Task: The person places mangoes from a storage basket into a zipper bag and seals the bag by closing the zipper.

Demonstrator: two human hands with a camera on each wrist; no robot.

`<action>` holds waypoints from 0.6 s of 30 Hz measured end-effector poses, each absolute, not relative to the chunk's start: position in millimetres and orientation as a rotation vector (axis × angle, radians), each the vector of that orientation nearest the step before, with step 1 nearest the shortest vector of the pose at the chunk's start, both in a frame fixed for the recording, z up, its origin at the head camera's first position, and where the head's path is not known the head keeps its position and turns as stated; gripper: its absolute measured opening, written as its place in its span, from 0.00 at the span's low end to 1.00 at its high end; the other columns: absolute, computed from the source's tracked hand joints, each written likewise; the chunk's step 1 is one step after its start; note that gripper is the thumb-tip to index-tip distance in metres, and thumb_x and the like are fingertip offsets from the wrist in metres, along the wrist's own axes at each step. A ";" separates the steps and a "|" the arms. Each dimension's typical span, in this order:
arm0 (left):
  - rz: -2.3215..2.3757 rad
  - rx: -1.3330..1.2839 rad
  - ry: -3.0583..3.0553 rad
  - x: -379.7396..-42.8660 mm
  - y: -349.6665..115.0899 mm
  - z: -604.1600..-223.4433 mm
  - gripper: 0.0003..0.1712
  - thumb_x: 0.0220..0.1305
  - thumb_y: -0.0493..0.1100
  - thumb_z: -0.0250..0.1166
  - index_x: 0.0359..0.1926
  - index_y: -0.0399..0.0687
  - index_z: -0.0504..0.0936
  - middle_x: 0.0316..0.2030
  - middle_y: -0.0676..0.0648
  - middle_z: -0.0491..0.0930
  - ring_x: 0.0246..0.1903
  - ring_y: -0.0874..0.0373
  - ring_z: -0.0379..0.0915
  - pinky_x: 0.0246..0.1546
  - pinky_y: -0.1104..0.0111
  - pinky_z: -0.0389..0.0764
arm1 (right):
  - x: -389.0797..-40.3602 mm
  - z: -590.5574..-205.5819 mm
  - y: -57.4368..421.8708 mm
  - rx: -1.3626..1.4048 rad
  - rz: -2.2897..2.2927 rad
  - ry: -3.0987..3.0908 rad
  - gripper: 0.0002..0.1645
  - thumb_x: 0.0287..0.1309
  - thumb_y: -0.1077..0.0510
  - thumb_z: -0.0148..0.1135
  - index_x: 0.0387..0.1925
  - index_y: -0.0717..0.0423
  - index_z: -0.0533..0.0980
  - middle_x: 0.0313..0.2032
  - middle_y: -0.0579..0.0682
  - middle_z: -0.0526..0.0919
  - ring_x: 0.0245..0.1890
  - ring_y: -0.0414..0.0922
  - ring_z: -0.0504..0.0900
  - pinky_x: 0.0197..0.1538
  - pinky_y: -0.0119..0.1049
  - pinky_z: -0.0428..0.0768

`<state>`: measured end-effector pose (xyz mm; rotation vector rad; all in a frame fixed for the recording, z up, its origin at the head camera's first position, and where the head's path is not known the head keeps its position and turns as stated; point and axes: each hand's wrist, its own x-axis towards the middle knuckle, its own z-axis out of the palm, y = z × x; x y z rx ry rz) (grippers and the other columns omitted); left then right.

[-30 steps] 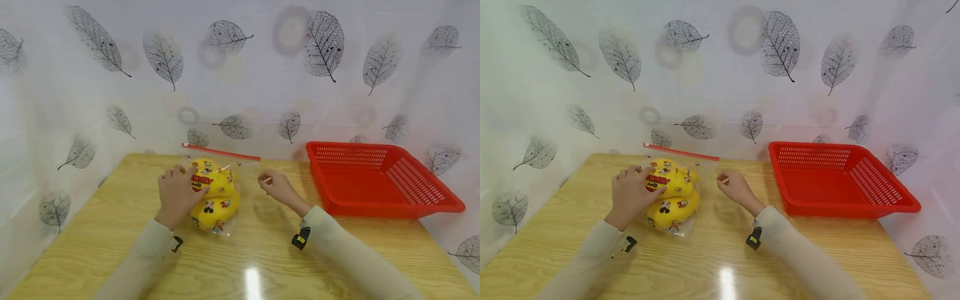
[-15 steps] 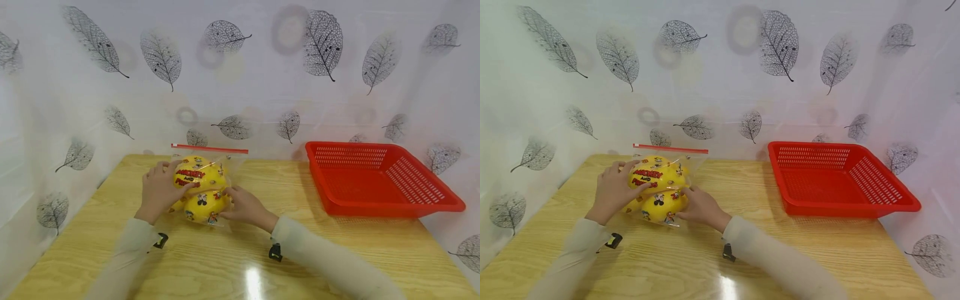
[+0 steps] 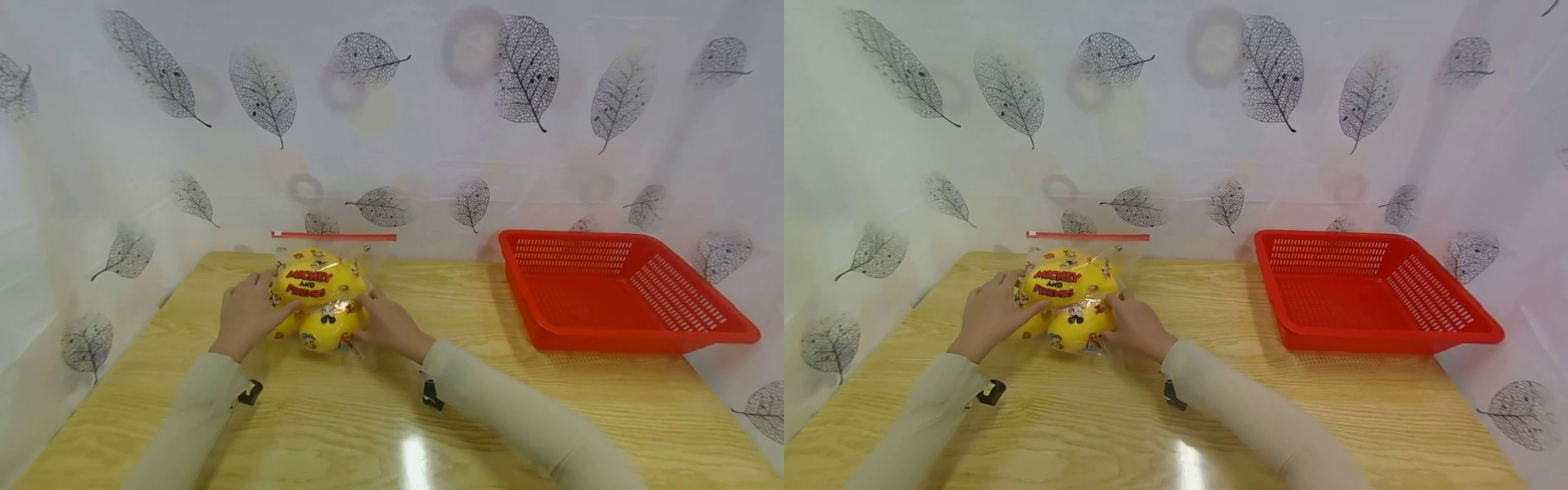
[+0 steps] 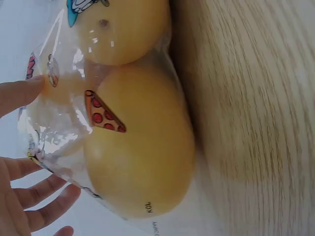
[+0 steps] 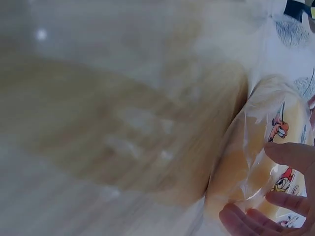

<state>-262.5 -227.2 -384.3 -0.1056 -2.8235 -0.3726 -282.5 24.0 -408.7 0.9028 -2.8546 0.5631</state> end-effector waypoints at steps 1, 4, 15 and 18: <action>-0.382 -0.102 -2.812 -266.3 -228.6 -386.3 0.46 0.54 0.65 0.61 0.64 0.37 0.63 0.53 0.31 0.72 0.51 0.34 0.69 0.54 0.40 0.64 | -285.8 -408.9 22.5 0.896 0.578 -2.861 0.30 0.46 0.50 0.70 0.51 0.54 0.71 0.47 0.54 0.74 0.34 0.44 0.79 0.37 0.32 0.79; -0.409 -0.089 -2.776 -277.8 -232.8 -391.7 0.46 0.54 0.64 0.62 0.64 0.38 0.64 0.52 0.31 0.72 0.51 0.35 0.70 0.52 0.40 0.65 | -295.6 -409.3 18.0 0.882 0.613 -2.869 0.30 0.46 0.51 0.71 0.51 0.54 0.71 0.48 0.55 0.74 0.39 0.46 0.79 0.42 0.35 0.80; -0.449 -0.006 -2.732 -305.2 -236.8 -399.0 0.45 0.55 0.64 0.62 0.63 0.37 0.65 0.54 0.32 0.71 0.52 0.35 0.69 0.53 0.39 0.64 | -324.2 -409.4 6.4 0.811 0.652 -2.906 0.29 0.48 0.53 0.70 0.52 0.53 0.70 0.49 0.54 0.75 0.42 0.47 0.79 0.46 0.38 0.79; -0.455 0.009 -2.734 -307.4 -235.5 -398.4 0.45 0.55 0.65 0.61 0.62 0.36 0.65 0.54 0.31 0.71 0.52 0.33 0.69 0.53 0.39 0.64 | -329.5 -409.1 5.1 0.791 0.632 -2.910 0.28 0.47 0.53 0.70 0.50 0.54 0.70 0.48 0.55 0.75 0.42 0.48 0.79 0.45 0.39 0.79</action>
